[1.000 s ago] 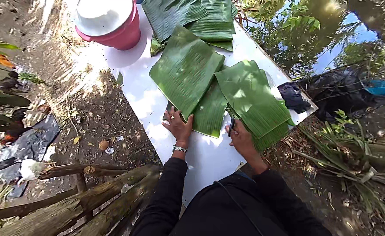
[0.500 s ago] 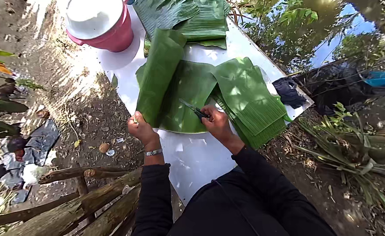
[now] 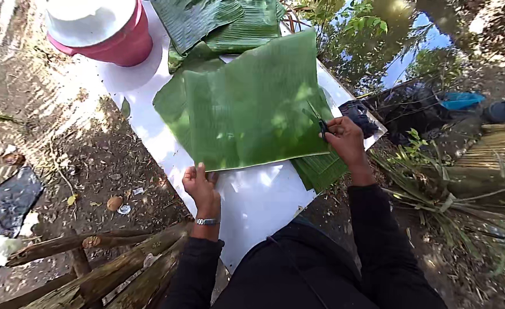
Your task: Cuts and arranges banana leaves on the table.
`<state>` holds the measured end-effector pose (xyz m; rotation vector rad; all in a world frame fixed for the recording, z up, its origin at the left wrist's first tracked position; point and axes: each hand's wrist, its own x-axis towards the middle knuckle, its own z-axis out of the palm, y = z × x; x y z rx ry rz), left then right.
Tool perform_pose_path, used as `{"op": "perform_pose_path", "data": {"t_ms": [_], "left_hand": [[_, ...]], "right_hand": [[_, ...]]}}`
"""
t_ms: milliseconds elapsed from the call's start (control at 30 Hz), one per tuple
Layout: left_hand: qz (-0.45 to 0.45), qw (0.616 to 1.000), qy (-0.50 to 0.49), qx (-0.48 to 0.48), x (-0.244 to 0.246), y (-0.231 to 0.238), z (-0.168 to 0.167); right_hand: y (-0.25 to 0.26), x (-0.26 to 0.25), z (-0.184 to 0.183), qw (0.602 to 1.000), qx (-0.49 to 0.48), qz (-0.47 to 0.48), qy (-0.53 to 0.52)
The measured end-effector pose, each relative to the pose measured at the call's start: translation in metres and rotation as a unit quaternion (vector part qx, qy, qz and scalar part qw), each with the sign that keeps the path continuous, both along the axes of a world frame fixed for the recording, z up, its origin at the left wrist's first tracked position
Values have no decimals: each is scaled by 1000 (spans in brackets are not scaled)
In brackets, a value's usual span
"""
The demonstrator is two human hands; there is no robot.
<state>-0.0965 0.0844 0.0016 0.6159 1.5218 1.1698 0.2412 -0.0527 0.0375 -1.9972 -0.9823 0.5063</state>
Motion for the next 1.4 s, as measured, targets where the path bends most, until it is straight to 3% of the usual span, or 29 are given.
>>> {"op": "perform_pose_path", "data": {"t_ms": [67, 167, 233, 333, 467, 667, 867, 1100, 1400], "left_hand": [[-29, 999, -20, -39, 10, -27, 5], [-77, 987, -85, -116, 25, -63, 17], [-108, 968, -143, -178, 38, -76, 20], [-173, 932, -204, -246, 62, -83, 15], [-219, 901, -226, -298, 95, -74, 9], [-197, 915, -192, -294, 100, -73, 8], [-197, 909, -213, -300, 88, -74, 5], [-190, 895, -253, -314, 102, -58, 3], [-188, 926, -181, -272, 112, -58, 0]], "right_hand": [[-12, 1, -26, 998, -30, -53, -25], [-29, -10, -35, 994, -10, -112, -8], [-37, -29, -23, 987, 13, -101, 123], [-62, -70, -19, 923, -3, 26, 384], [-92, -117, -41, 858, -90, 116, 493], [-73, -125, -54, 876, -91, 60, 470], [-64, -127, -66, 884, -72, 72, 457], [-70, -122, -51, 893, -28, 83, 441], [-63, -124, -57, 882, -53, 103, 456]]}}
